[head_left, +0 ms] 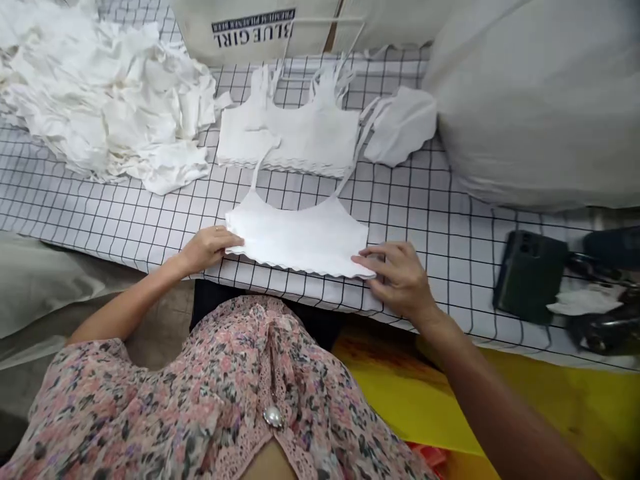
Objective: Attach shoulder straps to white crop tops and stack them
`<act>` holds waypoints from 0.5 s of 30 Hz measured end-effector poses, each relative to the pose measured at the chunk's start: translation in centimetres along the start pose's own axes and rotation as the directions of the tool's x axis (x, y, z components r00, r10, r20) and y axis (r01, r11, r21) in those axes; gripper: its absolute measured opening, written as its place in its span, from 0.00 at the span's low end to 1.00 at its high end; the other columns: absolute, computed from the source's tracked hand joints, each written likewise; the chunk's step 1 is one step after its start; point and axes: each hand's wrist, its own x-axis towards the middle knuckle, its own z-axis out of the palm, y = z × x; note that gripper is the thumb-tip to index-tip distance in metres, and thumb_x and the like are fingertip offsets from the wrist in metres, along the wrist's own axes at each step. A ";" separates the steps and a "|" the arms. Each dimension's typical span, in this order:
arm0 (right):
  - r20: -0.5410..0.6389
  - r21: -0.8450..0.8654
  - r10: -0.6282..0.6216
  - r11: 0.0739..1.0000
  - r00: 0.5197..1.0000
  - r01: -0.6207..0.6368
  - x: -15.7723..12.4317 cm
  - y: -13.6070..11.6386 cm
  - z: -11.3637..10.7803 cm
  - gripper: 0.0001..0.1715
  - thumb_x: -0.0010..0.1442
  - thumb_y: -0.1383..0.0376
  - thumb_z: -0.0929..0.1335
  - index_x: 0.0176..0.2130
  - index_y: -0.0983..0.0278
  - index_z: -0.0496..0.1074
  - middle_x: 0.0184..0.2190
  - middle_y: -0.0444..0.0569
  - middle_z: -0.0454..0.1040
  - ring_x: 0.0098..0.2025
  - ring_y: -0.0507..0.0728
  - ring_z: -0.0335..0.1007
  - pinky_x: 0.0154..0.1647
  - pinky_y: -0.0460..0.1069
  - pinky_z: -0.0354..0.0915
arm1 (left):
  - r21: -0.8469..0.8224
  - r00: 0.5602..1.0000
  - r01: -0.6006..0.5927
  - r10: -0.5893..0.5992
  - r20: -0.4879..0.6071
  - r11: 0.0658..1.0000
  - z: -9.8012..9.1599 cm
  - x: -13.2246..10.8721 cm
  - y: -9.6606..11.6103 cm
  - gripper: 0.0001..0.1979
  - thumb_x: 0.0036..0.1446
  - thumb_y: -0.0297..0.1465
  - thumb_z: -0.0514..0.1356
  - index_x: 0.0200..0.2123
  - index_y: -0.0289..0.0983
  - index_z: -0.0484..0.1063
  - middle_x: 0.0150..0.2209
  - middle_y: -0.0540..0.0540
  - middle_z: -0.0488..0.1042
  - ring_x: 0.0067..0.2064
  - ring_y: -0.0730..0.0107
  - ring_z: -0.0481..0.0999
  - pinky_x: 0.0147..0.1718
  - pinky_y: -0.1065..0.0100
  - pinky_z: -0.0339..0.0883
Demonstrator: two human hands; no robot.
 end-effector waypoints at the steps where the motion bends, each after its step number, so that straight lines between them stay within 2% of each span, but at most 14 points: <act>1: 0.036 -0.014 -0.017 1.000 0.999 0.018 -0.8 -0.8 -0.6 0.26 0.61 0.76 0.68 0.53 0.57 0.81 0.46 0.54 0.80 0.48 0.64 0.73 0.47 0.60 0.74 | 0.038 0.999 -0.030 0.028 0.042 0.999 -0.3 -0.8 0.6 0.20 0.60 0.21 0.58 0.48 0.43 0.85 0.47 0.47 0.87 0.46 0.65 0.84 0.50 0.58 0.78; 4: 0.184 -0.130 -0.080 0.986 0.980 0.105 -1.4 -3.0 -2.6 0.36 0.63 0.77 0.65 0.67 0.62 0.70 0.50 0.60 0.79 0.51 0.67 0.74 0.49 0.62 0.73 | 0.128 0.985 -0.099 0.078 0.154 0.987 -1.7 -2.1 2.6 0.19 0.65 0.23 0.58 0.53 0.44 0.83 0.55 0.47 0.85 0.49 0.62 0.81 0.51 0.56 0.77; 5: 0.205 -0.170 -0.095 0.977 0.974 0.131 -0.8 -3.5 -3.1 0.39 0.64 0.78 0.65 0.71 0.65 0.66 0.49 0.61 0.79 0.50 0.67 0.74 0.49 0.63 0.73 | 0.158 0.985 -0.109 0.085 0.151 0.982 -2.0 -2.1 3.0 0.19 0.67 0.23 0.58 0.55 0.43 0.81 0.56 0.46 0.84 0.51 0.61 0.81 0.51 0.55 0.77; 7: 0.160 -0.209 -0.112 0.967 0.981 0.145 1.8 -3.7 -3.3 0.40 0.66 0.77 0.64 0.74 0.66 0.61 0.47 0.60 0.79 0.48 0.66 0.75 0.48 0.62 0.72 | 0.212 0.992 -0.113 0.099 0.074 0.971 -1.8 -1.3 3.3 0.20 0.69 0.23 0.56 0.58 0.42 0.79 0.57 0.44 0.83 0.54 0.59 0.79 0.53 0.53 0.77; 9: 0.068 -0.195 -0.092 0.975 0.993 0.104 6.5 -3.1 -2.2 0.33 0.68 0.73 0.65 0.70 0.63 0.66 0.45 0.57 0.80 0.46 0.65 0.75 0.47 0.60 0.72 | 0.267 0.992 -0.117 0.126 -0.015 0.956 -0.4 0.0 3.1 0.21 0.70 0.21 0.54 0.60 0.39 0.76 0.58 0.42 0.82 0.61 0.57 0.78 0.59 0.49 0.76; 11: 0.037 -0.174 -0.003 0.985 0.999 0.009 12.7 -1.8 0.1 0.19 0.71 0.68 0.65 0.58 0.61 0.76 0.43 0.56 0.80 0.46 0.65 0.75 0.51 0.63 0.71 | 0.344 0.988 -0.124 0.149 -0.046 0.931 1.9 1.2 2.6 0.21 0.72 0.21 0.53 0.63 0.36 0.73 0.64 0.37 0.77 0.71 0.54 0.71 0.67 0.45 0.72; 12: 0.051 -0.165 0.064 0.985 0.997 -0.054 16.1 -1.1 1.5 0.16 0.72 0.65 0.64 0.53 0.61 0.78 0.43 0.56 0.80 0.48 0.66 0.75 0.54 0.65 0.70 | 0.388 0.987 -0.123 0.154 -0.050 0.913 3.1 1.6 2.4 0.20 0.74 0.22 0.52 0.65 0.33 0.72 0.68 0.34 0.73 0.75 0.52 0.67 0.70 0.43 0.68; 15: 0.146 -0.120 0.242 0.967 0.959 -0.225 25.9 1.0 6.5 0.16 0.74 0.60 0.63 0.46 0.63 0.79 0.46 0.60 0.79 0.58 0.72 0.71 0.63 0.73 0.65 | 0.486 0.990 -0.090 0.132 -0.052 0.869 6.2 2.0 1.9 0.23 0.77 0.30 0.54 0.70 0.29 0.64 0.73 0.29 0.64 0.80 0.49 0.54 0.75 0.42 0.61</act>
